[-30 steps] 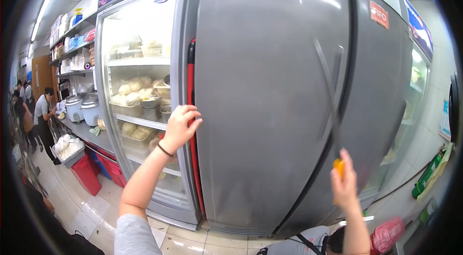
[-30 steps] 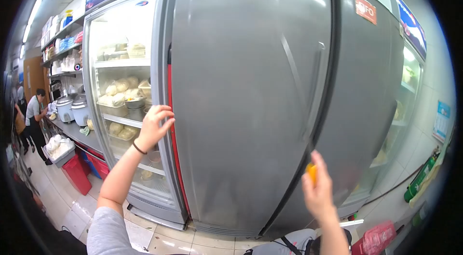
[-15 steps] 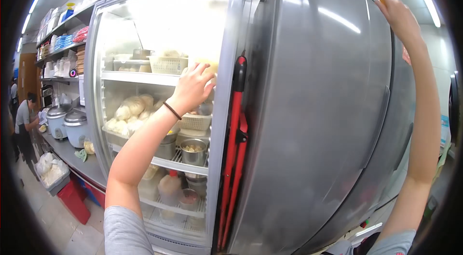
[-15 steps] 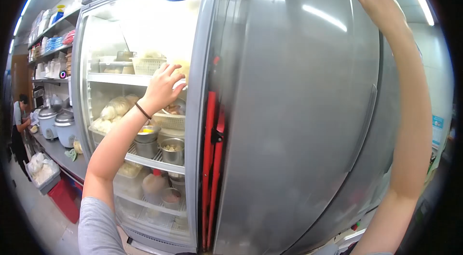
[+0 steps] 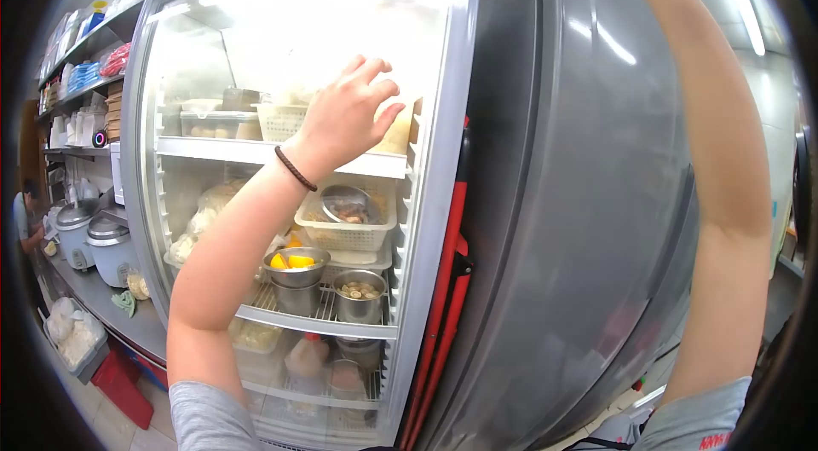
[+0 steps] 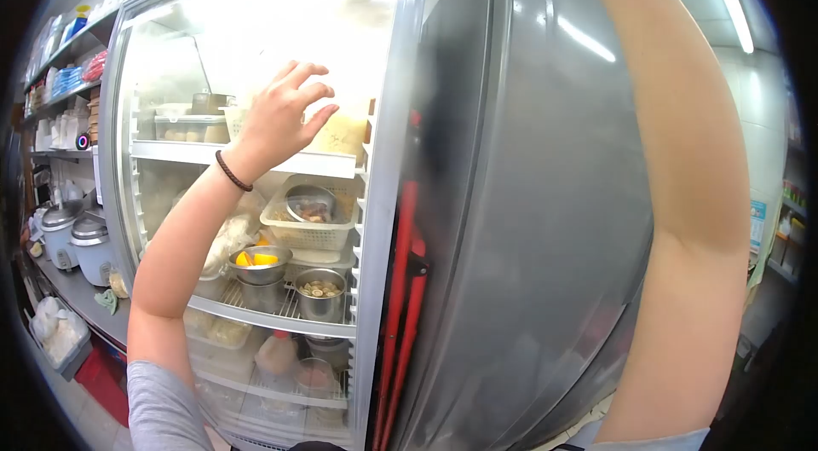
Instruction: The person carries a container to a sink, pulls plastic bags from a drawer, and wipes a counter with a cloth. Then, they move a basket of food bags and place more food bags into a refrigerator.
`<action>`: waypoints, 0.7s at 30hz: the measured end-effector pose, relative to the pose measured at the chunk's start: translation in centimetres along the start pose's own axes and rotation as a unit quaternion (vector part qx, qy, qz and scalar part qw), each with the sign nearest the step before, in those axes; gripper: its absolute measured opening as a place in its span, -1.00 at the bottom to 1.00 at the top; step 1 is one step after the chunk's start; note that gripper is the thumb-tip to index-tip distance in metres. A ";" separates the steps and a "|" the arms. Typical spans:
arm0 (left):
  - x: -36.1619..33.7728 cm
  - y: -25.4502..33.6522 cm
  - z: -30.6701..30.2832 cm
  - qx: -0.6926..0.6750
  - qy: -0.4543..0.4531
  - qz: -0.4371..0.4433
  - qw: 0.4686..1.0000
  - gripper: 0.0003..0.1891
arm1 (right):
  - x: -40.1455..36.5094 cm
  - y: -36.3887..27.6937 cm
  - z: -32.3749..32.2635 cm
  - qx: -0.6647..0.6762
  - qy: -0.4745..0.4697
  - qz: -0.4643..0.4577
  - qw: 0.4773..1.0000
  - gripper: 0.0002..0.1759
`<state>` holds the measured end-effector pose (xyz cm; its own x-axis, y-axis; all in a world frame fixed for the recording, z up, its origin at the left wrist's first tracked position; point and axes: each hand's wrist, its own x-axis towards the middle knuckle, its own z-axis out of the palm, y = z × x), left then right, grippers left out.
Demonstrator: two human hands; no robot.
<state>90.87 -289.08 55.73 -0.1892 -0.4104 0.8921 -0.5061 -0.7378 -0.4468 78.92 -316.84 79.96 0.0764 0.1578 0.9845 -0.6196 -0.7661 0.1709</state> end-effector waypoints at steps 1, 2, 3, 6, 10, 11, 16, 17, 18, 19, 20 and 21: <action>0.1 -0.4 -0.3 0.001 0.000 0.000 1.000 -0.90 | 0.9 -0.3 1.0 0.000 0.001 0.000 1.000 -0.77; 0.2 -0.7 -0.5 0.007 0.005 -0.001 1.000 -0.90 | 1.9 -0.3 2.2 0.002 0.016 0.009 1.000 -0.79; 0.3 -1.0 -0.8 0.014 0.010 -0.002 1.000 -0.90 | 1.8 -0.7 2.0 0.004 0.030 0.017 0.999 -0.81; 0.7 -1.3 -1.4 0.016 0.023 -0.003 1.000 -0.90 | 0.7 -0.5 1.8 0.000 0.055 0.002 0.998 -0.80; 1.7 -1.2 -1.1 0.011 0.038 -0.003 0.999 -0.90 | -0.6 -0.1 2.8 0.020 0.026 0.003 0.999 -0.75; 2.0 -1.1 -1.0 0.011 0.041 -0.002 0.999 -0.90 | -0.8 0.0 3.0 0.028 0.018 0.002 0.999 -0.72; 3.7 -0.3 -0.1 -0.004 0.053 0.012 0.999 -0.89 | -1.9 0.5 1.4 0.019 -0.032 0.006 0.999 -0.65; 4.1 -0.2 0.2 -0.005 0.053 0.014 0.998 -0.89 | -2.3 0.6 1.0 0.033 -0.039 0.025 0.998 -0.66; 4.4 0.0 0.4 -0.012 0.058 0.018 0.998 -0.89 | -2.5 0.8 0.7 0.048 -0.046 0.043 0.997 -0.67; 4.6 0.1 0.6 -0.019 0.062 0.022 0.998 -0.88 | -2.5 1.1 0.6 0.048 -0.047 0.043 0.997 -0.67; 4.9 0.2 0.8 -0.020 0.061 0.022 0.998 -0.88 | -2.5 1.3 0.5 0.049 -0.043 0.047 0.997 -0.67; 5.2 0.3 1.0 -0.023 0.064 0.026 0.997 -0.88 | -2.5 1.5 0.5 0.050 -0.039 0.051 0.997 -0.68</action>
<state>90.56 -291.91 60.18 -0.3201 -0.3743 0.8703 -0.5294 -0.6911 -0.4920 78.21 -318.76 77.80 0.0803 0.0304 0.9963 -0.5472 -0.8341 0.0695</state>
